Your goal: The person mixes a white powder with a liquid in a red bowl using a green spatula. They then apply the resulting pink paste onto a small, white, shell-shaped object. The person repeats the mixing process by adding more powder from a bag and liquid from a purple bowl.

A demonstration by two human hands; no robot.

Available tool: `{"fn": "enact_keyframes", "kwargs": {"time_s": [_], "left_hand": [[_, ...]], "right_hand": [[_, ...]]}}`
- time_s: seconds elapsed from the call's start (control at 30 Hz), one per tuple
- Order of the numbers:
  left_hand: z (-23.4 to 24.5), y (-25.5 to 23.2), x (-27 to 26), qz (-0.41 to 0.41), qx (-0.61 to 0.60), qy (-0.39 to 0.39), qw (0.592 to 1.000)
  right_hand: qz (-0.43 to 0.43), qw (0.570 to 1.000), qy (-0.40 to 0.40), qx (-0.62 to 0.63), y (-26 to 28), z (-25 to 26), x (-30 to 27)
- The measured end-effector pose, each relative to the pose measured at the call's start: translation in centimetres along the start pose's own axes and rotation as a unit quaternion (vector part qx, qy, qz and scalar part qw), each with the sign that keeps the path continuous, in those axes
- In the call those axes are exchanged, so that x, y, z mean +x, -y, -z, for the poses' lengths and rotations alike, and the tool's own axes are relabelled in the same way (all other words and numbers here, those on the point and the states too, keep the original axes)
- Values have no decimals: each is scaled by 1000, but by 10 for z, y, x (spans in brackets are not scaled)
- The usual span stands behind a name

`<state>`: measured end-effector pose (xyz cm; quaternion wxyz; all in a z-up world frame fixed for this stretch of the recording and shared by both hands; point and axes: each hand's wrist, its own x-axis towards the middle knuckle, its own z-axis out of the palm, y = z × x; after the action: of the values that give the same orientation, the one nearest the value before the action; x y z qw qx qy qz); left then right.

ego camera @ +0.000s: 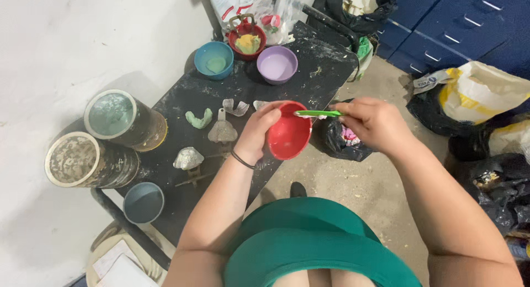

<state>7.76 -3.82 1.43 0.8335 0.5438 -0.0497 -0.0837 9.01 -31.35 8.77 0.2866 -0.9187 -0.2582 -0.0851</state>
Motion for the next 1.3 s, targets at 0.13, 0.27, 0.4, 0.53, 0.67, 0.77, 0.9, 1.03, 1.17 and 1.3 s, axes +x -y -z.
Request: {"fn": "enact_keyframes", "kwargs": {"time_s": [0.13,0.27,0.4,0.53,0.67,0.77,0.9,1.03,1.17,1.3], "left_hand": [[19,15,11,14,-32,-5,999],[28,25,15,18,-88,-29,996],[-11,3,2,24,-140,-51,989],[-7,30,6,69,-204,-66,974],[11,34,11,43,-206,-100,973],[8,22,5,24,-161,-137,977],[1,11,2,10,29,-126,992],[-1,31,5,-52,180,-61,980],[-7,31,10,-190,148,-106,965],[-7,42,21,-330,-46,-91,938]], "right_hand": [[-60,990,57,116,-11,-21,-17],[-77,959,85,260,-4,-52,-43],[2,977,-40,208,-3,-64,-42],[132,976,-147,-89,-26,-98,-43],[125,971,-182,-86,-54,-103,-67],[110,973,-181,-92,-71,-96,-84],[80,983,-158,-40,-78,-88,-85],[69,942,-145,-295,-22,-59,-54],[-95,970,22,-224,41,-76,-50],[-267,947,125,128,56,-124,-77]]}}
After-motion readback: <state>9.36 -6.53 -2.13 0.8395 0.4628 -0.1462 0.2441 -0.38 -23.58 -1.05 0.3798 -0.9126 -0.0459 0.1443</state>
